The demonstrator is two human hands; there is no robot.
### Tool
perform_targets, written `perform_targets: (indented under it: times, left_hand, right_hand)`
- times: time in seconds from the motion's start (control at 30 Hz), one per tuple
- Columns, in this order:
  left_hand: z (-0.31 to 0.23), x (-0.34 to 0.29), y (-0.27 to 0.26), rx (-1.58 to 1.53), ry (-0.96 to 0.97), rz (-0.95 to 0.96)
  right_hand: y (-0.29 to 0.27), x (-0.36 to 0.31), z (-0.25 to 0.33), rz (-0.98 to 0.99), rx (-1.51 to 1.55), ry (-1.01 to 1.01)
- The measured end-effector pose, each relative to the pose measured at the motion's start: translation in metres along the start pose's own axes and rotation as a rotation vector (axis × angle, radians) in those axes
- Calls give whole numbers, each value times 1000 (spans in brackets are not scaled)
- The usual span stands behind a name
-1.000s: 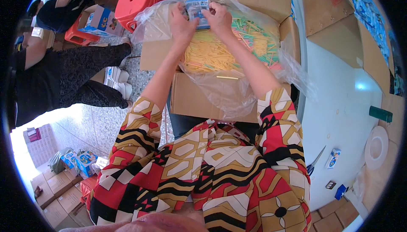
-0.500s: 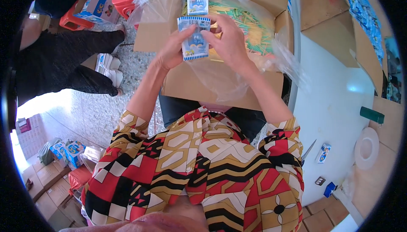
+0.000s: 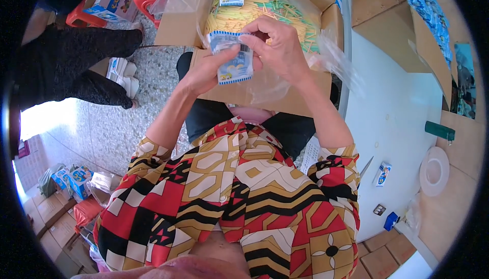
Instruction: Packaging and organizing small plastic-wrapped items into cardboard boxes on a factory floor.
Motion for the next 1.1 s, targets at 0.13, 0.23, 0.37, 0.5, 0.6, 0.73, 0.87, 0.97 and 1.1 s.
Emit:
perform_targets:
  times: [0.13,0.23,0.37,0.5,0.6,0.73,0.87,0.97,1.1]
  left_hand:
    - [-13,-6,4,-16,150,-18]
    - [-14,-10,-3,135,205,-159]
    - [-16,-14,4,146,256,-182]
    - [-4,-13,10,-65,150,-44]
    - [-1,-16,15,-144,101,8]
    - [-5,-18,14,-129,108,23]
    - [6,-16,1,-16,132,-85]
    - [-3,-20,-1,119,209,-174]
    - [-15,-24,-5,218,223,-228]
  right_hand:
    - [2,-2,-3,-27,186,23]
    - [5,-8,0,-21,105,136]
    - [1,-14,-3,-22,25,131]
    - [-4,-17,4,-39,-173,60]
    - [-11,-23,6,-77,-301,-8]
    - [-12,-26,-6,-76,-150,-1]
    - [-5,-26,-6,-15,100,142]
    - [3,-23,-6,68,17,192]
    - [-2,-21,-2,54,-136,111]
Point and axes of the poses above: each hand's wrist, its own x-axis towards the middle knuckle, its own y-axis out of the palm, z = x × y, the point moved 9 cm from there along x, towards the middle knuckle, and after that the axes turned 5 degrees about x, right-handed, at the moved point
